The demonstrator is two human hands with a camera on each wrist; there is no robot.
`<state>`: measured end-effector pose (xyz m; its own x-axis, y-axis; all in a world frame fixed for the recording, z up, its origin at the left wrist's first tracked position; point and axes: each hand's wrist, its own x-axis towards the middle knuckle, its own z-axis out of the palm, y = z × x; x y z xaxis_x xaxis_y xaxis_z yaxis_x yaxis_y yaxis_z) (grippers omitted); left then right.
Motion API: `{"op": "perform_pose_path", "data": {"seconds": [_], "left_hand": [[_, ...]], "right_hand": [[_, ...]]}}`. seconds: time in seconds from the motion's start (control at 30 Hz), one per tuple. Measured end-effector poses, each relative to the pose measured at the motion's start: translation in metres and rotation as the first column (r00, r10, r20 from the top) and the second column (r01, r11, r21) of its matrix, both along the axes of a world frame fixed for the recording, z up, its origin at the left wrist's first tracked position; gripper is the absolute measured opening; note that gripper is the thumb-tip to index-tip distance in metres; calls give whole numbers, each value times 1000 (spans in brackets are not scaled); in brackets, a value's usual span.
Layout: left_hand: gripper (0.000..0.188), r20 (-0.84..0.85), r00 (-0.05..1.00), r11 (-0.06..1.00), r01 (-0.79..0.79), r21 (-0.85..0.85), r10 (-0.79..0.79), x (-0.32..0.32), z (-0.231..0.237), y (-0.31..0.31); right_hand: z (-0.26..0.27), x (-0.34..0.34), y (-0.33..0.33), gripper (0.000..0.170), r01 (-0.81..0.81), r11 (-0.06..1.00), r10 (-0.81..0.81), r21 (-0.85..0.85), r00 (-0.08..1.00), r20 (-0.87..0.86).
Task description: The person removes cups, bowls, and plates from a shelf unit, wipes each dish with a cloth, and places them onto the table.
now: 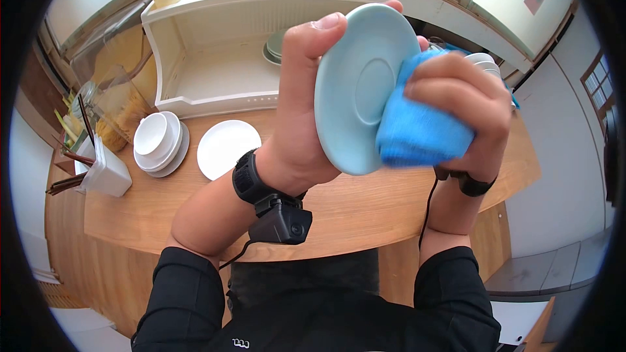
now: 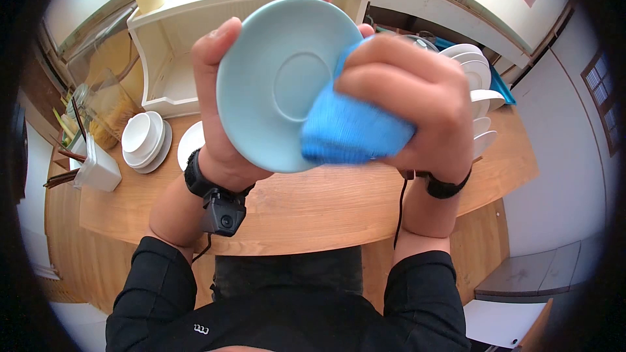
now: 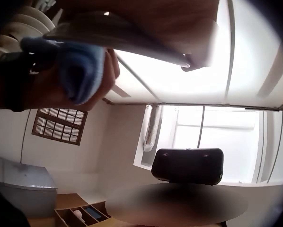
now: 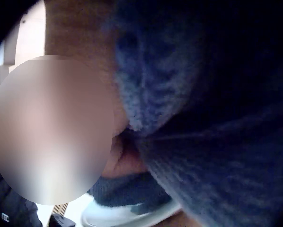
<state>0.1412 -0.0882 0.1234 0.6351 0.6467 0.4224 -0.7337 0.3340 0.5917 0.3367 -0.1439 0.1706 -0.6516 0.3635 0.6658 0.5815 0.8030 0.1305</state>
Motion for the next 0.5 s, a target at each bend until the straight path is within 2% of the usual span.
{"op": "perform_pose_path", "data": {"seconds": [0.07,0.13,0.17,0.2,0.23,0.3,0.33,0.37,0.43,0.5], "left_hand": [[89,-54,999,1000,-4,4,4,2,1,-2],[70,-47,990,991,132,-25,-133,5,6,-6],[70,-47,990,991,131,-28,-132,7,3,-6],[67,-61,991,993,117,17,-116,9,-4,-3],[65,-76,993,993,97,60,-93,10,-10,-2],[60,19,990,983,143,-112,-142,18,-15,8],[59,46,995,994,86,-67,-83,18,-14,12],[60,56,997,992,61,-109,-55,13,-12,12],[60,109,994,996,17,-86,-8,13,-20,28],[62,140,990,996,27,-90,-14,7,-18,33]], "right_hand": [[-6,-1,10,36,153,931,-76,331,969,-236],[-13,-7,11,39,171,925,-69,340,954,-293],[-15,-9,11,42,181,920,-53,348,936,-348],[-18,-13,11,42,168,925,-55,340,947,-318],[-21,-24,10,31,90,940,22,329,947,-321],[-28,-38,-3,19,-28,995,57,100,951,-305],[-25,-50,-12,15,-77,995,56,-58,953,-296],[-20,-52,-10,21,-130,986,107,-109,975,-192],[-18,-36,-12,24,-192,938,192,-289,981,-28],[-15,-18,-9,27,-297,879,292,-373,954,-73]]}}
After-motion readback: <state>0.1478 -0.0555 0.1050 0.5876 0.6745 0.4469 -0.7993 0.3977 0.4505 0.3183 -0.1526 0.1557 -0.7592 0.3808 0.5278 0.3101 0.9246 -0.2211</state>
